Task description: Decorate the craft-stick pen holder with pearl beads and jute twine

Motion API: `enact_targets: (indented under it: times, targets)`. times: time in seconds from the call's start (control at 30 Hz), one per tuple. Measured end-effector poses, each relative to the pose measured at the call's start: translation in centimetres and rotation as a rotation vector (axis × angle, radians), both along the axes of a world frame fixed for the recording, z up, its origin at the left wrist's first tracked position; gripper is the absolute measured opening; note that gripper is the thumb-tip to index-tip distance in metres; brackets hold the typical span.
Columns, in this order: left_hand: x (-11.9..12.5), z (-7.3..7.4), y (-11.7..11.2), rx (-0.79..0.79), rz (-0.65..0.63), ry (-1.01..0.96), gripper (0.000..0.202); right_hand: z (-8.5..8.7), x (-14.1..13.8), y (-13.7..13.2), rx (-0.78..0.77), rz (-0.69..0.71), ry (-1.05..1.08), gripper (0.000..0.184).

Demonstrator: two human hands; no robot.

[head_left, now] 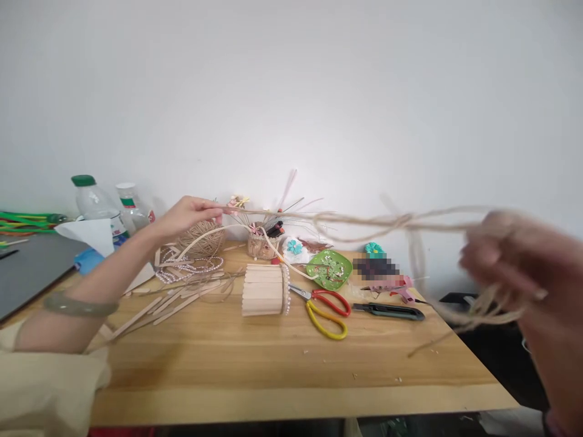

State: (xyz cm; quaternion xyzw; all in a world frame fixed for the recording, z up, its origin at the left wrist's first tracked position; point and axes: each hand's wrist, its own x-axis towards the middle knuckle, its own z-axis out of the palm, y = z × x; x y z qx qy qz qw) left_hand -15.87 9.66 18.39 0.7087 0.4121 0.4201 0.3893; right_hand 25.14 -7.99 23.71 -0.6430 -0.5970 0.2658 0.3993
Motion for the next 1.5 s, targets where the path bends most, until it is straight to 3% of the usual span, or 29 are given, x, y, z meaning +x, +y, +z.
enact_targets:
  times: [0.07, 0.13, 0.2, 0.27, 0.37, 0.47, 0.6, 0.7, 0.8, 1.1, 1.27, 1.5]
  targets:
    - [-2.2, -0.2, -0.6, -0.035, 0.063, 0.009, 0.021, -3.9, -2.2, -1.3, -0.11, 0.04, 0.133, 0.034]
    - [-3.9, -0.7, -0.8, -0.058, 0.111, 0.008, 0.027, -7.1, -4.3, -1.7, -0.352, 0.229, 0.117, 0.037]
    - [-4.9, -1.2, -0.9, -0.087, 0.131, 0.034, 0.026, -9.2, -5.6, -1.2, -0.431, 0.416, -0.061, 0.032]
    - [-5.3, -1.7, -1.0, -0.114, 0.123, 0.092, 0.021, -10.0, -6.2, -0.3, -0.4, 0.534, -0.34, 0.022]
    - [-4.9, -2.2, -1.2, -0.134, 0.077, 0.217, 0.016, -9.6, -6.7, 1.2, -0.227, 0.503, -0.631, 0.022]
    - [-3.4, -2.3, -1.5, -0.138, 0.006, 0.343, 0.016, -8.7, -8.7, 2.9, -0.062, 0.418, -0.59, 0.024]
    - [0.1, -1.8, -2.5, -0.067, -0.157, 0.458, 0.022, -9.0, -13.7, 5.8, 0.036, 0.539, -0.165, 0.022]
    - [2.6, -1.5, -3.5, -0.104, -0.225, 0.244, 0.013, -10.3, -17.1, 8.2, 0.04, 0.64, 0.22, 0.043]
    - [4.0, -1.6, -4.1, -0.098, -0.2, 0.144, 0.008, -11.4, -18.8, 9.6, -0.063, 0.635, 0.478, 0.039]
    - [4.8, -3.5, -2.9, -0.123, -0.041, -0.121, 0.017, -11.5, -18.2, 10.5, -0.211, 0.508, 0.581, 0.028]
    - [5.8, -4.3, -2.6, -0.237, -0.054, -0.26, 0.027, -11.4, -17.8, 11.6, -0.176, 0.445, 0.59, 0.026]
    - [6.5, -4.7, -1.6, -0.314, -0.082, -0.287, 0.017, -11.0, -17.0, 13.1, -0.041, 0.417, 0.37, 0.023]
